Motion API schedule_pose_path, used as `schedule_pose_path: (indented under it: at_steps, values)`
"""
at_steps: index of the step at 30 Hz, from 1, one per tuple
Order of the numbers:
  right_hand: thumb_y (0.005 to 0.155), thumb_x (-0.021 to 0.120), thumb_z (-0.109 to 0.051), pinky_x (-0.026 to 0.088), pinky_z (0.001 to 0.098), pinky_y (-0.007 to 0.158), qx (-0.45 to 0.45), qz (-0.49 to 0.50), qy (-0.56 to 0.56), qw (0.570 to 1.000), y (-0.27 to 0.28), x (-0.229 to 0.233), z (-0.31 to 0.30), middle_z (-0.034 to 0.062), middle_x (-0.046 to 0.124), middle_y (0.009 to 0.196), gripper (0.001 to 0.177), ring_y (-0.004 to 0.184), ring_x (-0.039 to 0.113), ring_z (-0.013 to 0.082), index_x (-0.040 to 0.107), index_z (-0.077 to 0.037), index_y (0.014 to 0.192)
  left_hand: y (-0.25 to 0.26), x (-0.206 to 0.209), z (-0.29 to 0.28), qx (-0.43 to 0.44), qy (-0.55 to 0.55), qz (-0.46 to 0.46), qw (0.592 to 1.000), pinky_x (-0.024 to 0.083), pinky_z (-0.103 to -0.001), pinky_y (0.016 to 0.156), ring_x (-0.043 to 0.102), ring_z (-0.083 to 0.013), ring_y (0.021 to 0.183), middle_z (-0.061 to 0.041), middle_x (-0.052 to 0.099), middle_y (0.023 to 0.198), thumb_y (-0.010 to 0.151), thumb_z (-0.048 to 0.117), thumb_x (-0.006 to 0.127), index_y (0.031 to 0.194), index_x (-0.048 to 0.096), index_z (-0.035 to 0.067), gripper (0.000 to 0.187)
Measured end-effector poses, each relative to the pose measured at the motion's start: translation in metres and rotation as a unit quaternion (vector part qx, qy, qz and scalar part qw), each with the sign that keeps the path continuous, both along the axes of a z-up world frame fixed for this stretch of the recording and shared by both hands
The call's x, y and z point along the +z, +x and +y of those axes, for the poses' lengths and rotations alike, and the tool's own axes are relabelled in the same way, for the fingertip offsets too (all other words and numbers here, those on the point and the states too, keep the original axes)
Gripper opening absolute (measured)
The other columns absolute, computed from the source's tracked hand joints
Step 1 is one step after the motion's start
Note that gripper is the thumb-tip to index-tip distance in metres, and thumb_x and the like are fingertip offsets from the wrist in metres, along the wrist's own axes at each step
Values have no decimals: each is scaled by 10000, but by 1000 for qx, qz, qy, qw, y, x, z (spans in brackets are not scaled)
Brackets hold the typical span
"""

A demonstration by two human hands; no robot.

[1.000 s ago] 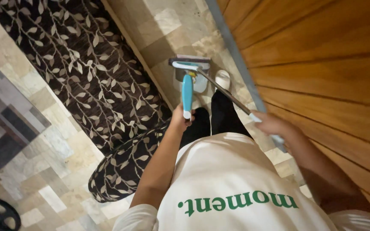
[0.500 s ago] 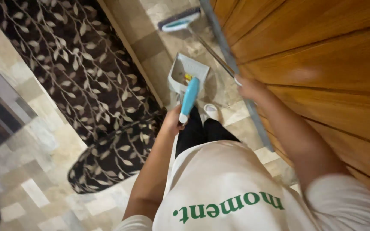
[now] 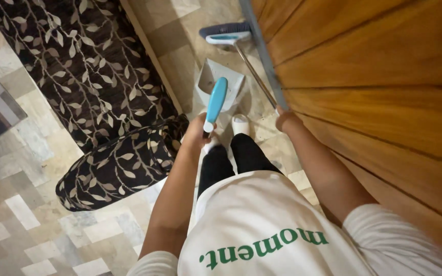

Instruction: Sweeping the floor with a broom and dustpan, and then dusting furniture with a colorful duster.

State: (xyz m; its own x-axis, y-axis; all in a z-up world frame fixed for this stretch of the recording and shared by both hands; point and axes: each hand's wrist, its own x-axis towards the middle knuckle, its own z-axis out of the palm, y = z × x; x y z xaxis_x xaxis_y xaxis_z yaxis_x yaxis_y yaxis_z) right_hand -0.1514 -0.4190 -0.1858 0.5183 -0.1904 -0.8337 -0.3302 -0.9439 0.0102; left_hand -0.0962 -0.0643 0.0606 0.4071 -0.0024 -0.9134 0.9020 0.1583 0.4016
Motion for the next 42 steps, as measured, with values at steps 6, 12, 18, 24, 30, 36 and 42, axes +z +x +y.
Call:
schedule_pose_path:
  at_steps: [6,12,18,24,30,36,42]
  values:
    - [987,449,-405,551,481,1010,-75,-2,103,992,-91,60,20,348,591,1361,687,1242,630,379,250,-276,1632,-22,-22,24,20,5,40,999,286,-218,336,527,-187,458,-102,610,718,914,430,486,952,577,84,360]
    - [984,437,-336,505,554,1060,-122,36,220,967,-184,108,69,318,417,1545,698,1324,527,487,225,-220,1639,-55,-65,60,-16,-5,35,999,281,-206,324,521,-192,431,-102,596,671,969,367,448,1019,561,101,293]
    - [943,542,-327,577,510,933,-158,22,182,970,-209,235,102,313,602,1382,643,1133,693,416,406,-278,1569,-71,-57,80,-3,-28,34,999,273,-189,320,507,-162,437,-77,585,649,962,358,429,987,515,128,246]
    - [952,599,-153,528,342,372,-326,-25,229,917,-234,300,65,265,639,694,547,497,606,291,527,-128,1493,-114,-59,107,-39,-6,25,999,294,-203,299,517,-184,420,-129,621,676,970,343,479,1023,553,101,259]
    - [943,633,-170,567,408,404,-289,-81,223,928,-224,296,57,318,681,741,540,535,671,333,559,-149,1478,-162,-44,125,-56,9,46,997,309,-192,296,525,-169,414,-131,627,688,958,325,521,1014,564,81,254]
    - [1004,541,-368,396,506,1167,-98,-169,148,970,-163,165,46,265,535,1470,564,1365,493,419,504,-154,1525,-181,-58,113,-57,-5,44,997,317,-215,291,544,-198,429,-166,621,734,972,290,486,1165,563,52,316]
    - [964,470,-539,501,470,1057,-117,-31,51,991,-178,-34,34,100,516,1529,646,1313,573,290,296,-474,1582,-188,-70,87,-26,19,67,997,335,-254,288,595,-278,434,-205,668,776,1004,311,465,1235,557,63,351]
